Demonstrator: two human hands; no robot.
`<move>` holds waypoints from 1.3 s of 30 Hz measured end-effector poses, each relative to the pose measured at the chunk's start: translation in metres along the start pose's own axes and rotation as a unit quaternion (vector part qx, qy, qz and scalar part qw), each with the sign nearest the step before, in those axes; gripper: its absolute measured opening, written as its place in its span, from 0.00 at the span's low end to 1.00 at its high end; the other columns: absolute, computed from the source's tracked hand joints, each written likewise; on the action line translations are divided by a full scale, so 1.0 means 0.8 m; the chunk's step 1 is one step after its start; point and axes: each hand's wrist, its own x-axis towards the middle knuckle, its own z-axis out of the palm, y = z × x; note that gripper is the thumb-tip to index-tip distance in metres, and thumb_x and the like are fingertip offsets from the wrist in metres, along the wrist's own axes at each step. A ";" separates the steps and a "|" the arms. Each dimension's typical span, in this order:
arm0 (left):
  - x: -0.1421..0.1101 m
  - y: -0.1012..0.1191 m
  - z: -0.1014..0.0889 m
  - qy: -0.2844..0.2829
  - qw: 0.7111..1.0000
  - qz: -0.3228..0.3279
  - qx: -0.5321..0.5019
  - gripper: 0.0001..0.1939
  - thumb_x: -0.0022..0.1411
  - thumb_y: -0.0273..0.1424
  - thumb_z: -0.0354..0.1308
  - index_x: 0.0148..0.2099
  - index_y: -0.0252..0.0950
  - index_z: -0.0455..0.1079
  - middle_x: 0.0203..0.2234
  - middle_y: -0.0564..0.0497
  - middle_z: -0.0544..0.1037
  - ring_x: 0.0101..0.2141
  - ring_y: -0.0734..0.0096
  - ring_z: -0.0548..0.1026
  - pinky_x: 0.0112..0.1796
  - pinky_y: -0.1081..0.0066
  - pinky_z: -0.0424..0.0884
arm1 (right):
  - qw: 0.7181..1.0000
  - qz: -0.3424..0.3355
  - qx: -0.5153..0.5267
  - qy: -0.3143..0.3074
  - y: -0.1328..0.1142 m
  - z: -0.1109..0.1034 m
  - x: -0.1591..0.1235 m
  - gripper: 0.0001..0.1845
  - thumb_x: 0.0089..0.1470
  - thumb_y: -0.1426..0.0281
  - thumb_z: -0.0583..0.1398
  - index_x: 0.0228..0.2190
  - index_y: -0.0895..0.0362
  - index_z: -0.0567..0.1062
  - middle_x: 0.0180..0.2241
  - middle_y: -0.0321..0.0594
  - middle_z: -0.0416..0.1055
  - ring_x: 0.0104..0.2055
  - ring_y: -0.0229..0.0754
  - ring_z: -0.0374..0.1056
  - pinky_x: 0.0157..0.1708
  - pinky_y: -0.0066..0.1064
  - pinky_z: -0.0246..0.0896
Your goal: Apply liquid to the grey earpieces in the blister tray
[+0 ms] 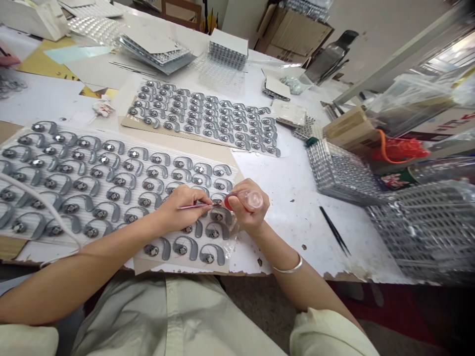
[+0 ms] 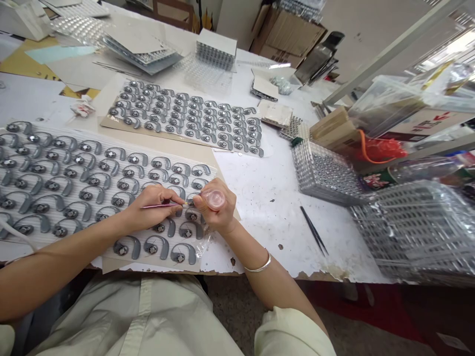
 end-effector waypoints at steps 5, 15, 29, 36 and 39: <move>0.000 -0.001 0.000 0.000 1.000 0.000 0.000 0.06 0.56 0.29 0.59 0.35 0.37 0.77 0.21 0.56 0.76 0.23 0.76 0.71 0.27 0.77 0.63 | 1.000 -0.002 0.000 -0.004 -0.001 0.002 0.000 0.05 0.48 0.71 0.62 0.24 0.56 0.70 0.21 0.36 0.68 0.24 0.37 0.64 0.23 0.32 0.63; 0.001 -0.007 0.002 0.008 1.000 0.011 0.006 0.06 0.56 0.30 0.59 0.36 0.38 0.77 0.21 0.55 0.76 0.23 0.75 0.72 0.27 0.76 0.64 | 1.000 -0.017 0.004 -0.001 0.000 0.003 -0.002 0.05 0.47 0.71 0.63 0.24 0.56 0.70 0.22 0.36 0.69 0.25 0.37 0.65 0.25 0.33 0.64; -0.007 0.010 -0.050 0.241 0.969 0.053 -0.018 0.11 0.59 0.36 0.59 0.38 0.35 0.77 0.31 0.49 0.80 0.29 0.70 0.76 0.28 0.75 0.71 | 0.758 0.466 0.370 0.266 0.049 -0.055 0.049 0.23 0.45 0.50 0.61 0.22 0.56 0.62 0.17 0.28 0.62 0.13 0.27 0.54 0.08 0.19 0.40; -0.008 0.001 -0.070 0.325 0.937 0.108 0.069 0.13 0.62 0.37 0.54 0.37 0.33 0.75 0.27 0.50 0.79 0.27 0.73 0.75 0.29 0.76 0.70 | 0.659 0.500 0.492 0.270 0.079 -0.080 0.050 0.25 0.52 0.48 0.53 0.21 0.57 0.63 0.14 0.29 0.60 0.12 0.25 0.49 0.09 0.18 0.41; -0.009 -0.005 -0.076 0.335 0.934 0.096 0.076 0.14 0.63 0.38 0.54 0.38 0.33 0.75 0.27 0.50 0.79 0.27 0.74 0.75 0.31 0.76 0.70 | 0.655 0.490 0.502 0.281 0.082 -0.082 0.050 0.26 0.51 0.47 0.53 0.20 0.57 0.62 0.13 0.28 0.59 0.12 0.26 0.49 0.09 0.18 0.42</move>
